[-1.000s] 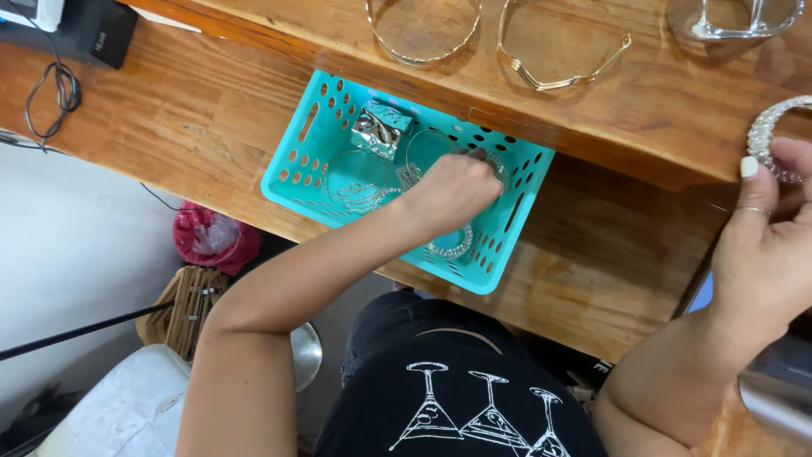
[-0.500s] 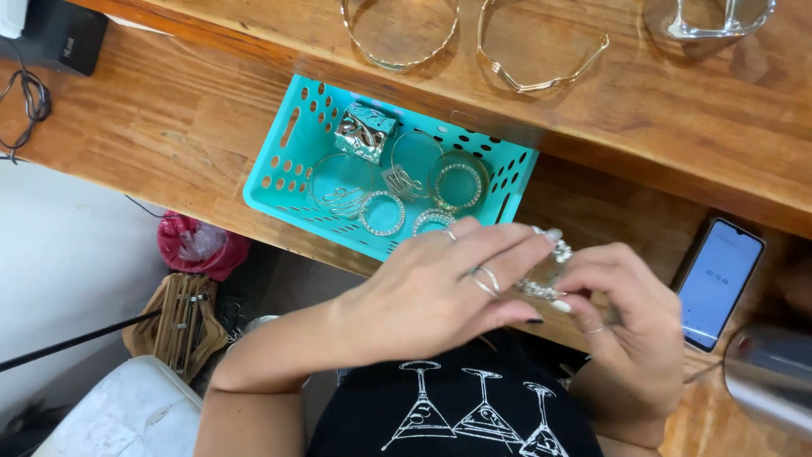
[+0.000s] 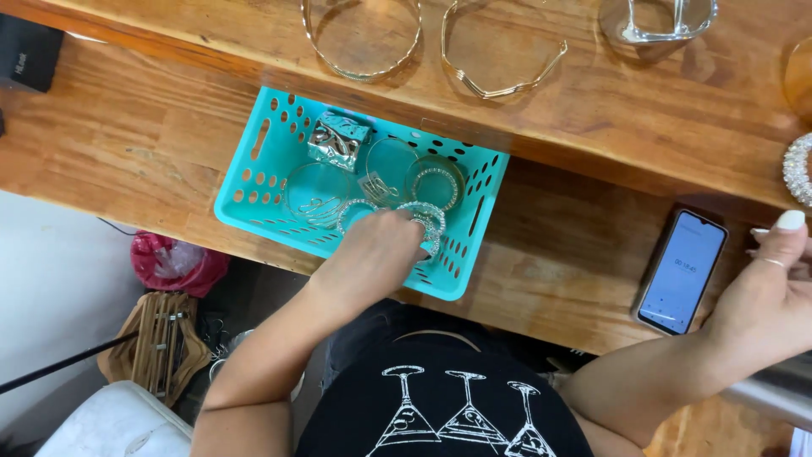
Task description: Sorting and untangling various bracelets and bangles on a wooden counter and placing them into a blue plastic basket.
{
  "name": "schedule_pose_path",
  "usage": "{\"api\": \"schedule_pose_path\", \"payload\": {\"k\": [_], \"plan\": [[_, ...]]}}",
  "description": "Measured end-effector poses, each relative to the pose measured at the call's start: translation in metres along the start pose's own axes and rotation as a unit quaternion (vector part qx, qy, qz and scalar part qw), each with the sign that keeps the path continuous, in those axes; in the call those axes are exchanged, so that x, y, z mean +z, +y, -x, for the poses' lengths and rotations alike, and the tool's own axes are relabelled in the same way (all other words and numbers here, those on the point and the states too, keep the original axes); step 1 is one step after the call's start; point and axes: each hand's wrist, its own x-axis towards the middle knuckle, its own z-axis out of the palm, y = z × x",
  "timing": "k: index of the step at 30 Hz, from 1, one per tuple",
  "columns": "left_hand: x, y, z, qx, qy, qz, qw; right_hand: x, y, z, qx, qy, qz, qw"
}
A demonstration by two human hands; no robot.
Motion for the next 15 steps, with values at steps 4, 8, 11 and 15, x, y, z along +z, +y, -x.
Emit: {"api": "schedule_pose_path", "payload": {"k": [4,8,11,15], "plan": [[0.002,-0.001,-0.004,0.001,-0.102,0.006,0.995,0.007,-0.033,-0.010,0.037,-0.075,0.115,0.990],[-0.003,0.000,-0.001,0.008,-0.138,0.012,0.990,0.017,-0.008,-0.013,-0.079,-0.072,-0.024,0.994],[-0.018,0.018,0.015,0.032,0.093,0.015,0.995,0.005,-0.054,0.018,-0.045,-0.053,-0.010,0.998],[-0.061,0.050,0.040,0.119,0.239,0.165,0.950,-0.005,-0.135,0.051,-0.153,-0.234,0.015,0.960]]}}
